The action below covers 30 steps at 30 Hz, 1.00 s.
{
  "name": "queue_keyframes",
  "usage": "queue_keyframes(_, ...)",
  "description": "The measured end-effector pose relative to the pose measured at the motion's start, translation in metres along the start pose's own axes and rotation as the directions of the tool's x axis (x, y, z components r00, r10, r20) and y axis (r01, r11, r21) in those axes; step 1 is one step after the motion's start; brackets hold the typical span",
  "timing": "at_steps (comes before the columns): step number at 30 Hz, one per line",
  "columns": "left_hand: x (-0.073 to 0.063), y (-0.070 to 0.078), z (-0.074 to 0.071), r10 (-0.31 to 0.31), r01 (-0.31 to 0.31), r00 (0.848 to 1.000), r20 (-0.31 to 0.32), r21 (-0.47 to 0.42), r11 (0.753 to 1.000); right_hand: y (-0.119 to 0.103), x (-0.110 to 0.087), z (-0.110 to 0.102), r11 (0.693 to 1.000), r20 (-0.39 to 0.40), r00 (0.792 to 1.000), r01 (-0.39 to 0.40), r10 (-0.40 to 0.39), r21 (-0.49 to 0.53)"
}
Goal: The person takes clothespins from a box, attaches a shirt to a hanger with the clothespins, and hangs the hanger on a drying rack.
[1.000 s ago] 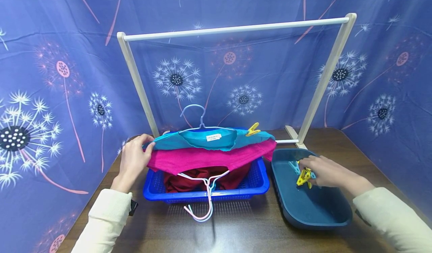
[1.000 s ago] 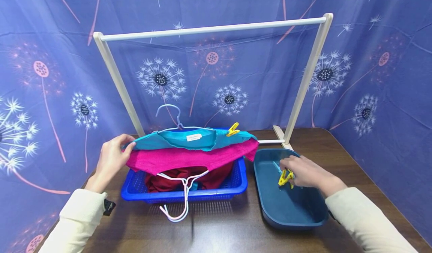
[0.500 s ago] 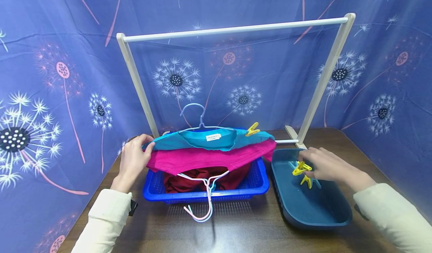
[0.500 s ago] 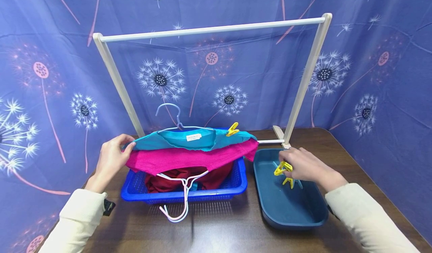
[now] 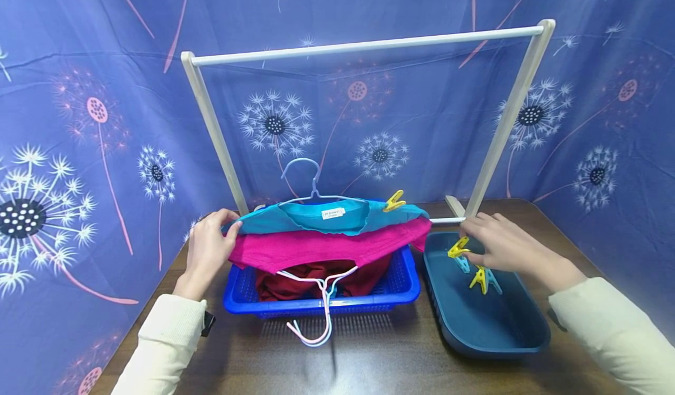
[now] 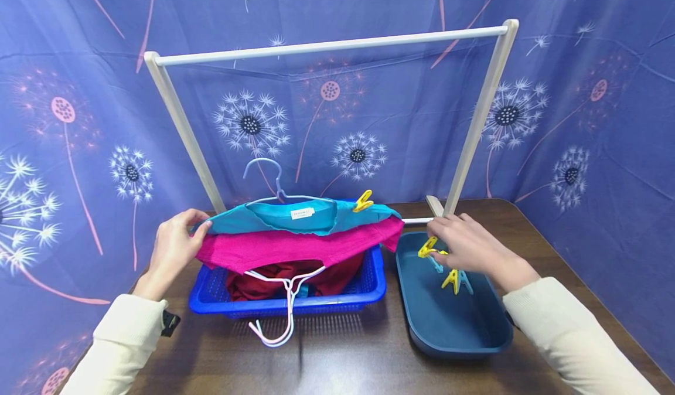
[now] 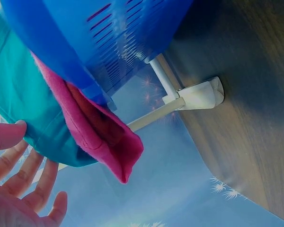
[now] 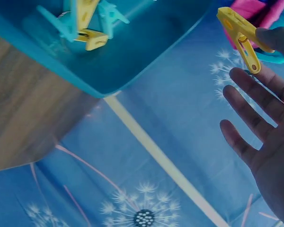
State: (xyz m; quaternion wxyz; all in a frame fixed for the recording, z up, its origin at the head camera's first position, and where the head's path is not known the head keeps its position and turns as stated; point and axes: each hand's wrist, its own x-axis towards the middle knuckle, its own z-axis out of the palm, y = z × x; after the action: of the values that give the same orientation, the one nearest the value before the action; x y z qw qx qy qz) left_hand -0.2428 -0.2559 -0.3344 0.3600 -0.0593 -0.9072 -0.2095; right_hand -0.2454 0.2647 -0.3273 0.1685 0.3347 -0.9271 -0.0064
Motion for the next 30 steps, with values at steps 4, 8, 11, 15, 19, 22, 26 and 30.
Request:
queue_keyframes(4,-0.001,0.0,0.0,-0.016,0.016,1.0,0.006,0.015,1.0,-0.004,0.005,-0.005,0.999,-0.046,0.998,0.032,-0.032,-0.005)
queue_keyframes(8,-0.001,0.0,-0.001,-0.039,0.038,0.999,0.009,0.031,0.999,-0.008,0.011,-0.01,0.997,-0.106,0.991,0.077,-0.078,-0.009)
queue_keyframes(11,-0.002,0.0,-0.001,-0.052,0.052,0.999,0.009,0.031,0.998,-0.011,0.015,-0.014,0.992,-0.156,0.979,0.127,-0.128,-0.013)
queue_keyframes(15,-0.002,0.0,-0.001,-0.057,0.057,0.998,0.008,0.021,0.998,-0.018,0.021,-0.019,0.985,-0.194,0.966,0.174,-0.172,-0.003)
queue_keyframes(19,-0.002,-0.001,0.0,-0.053,0.053,0.999,0.001,0.013,0.999,-0.029,0.028,-0.023,0.984,-0.189,0.968,0.175,-0.167,0.024)
queue_keyframes(22,-0.001,-0.001,0.0,-0.05,0.05,0.999,-0.002,0.011,0.999,-0.038,0.035,-0.025,0.986,-0.175,0.972,0.163,-0.155,0.032)
queue_keyframes(26,-0.001,-0.002,0.0,-0.052,0.052,0.999,-0.003,0.012,0.999,-0.049,0.044,-0.026,0.986,-0.169,0.973,0.163,-0.156,0.026)
queue_keyframes(30,-0.001,-0.002,0.0,-0.052,0.052,0.999,-0.001,0.012,0.999,-0.061,0.053,-0.026,0.986,-0.184,0.97,0.166,-0.161,0.012)
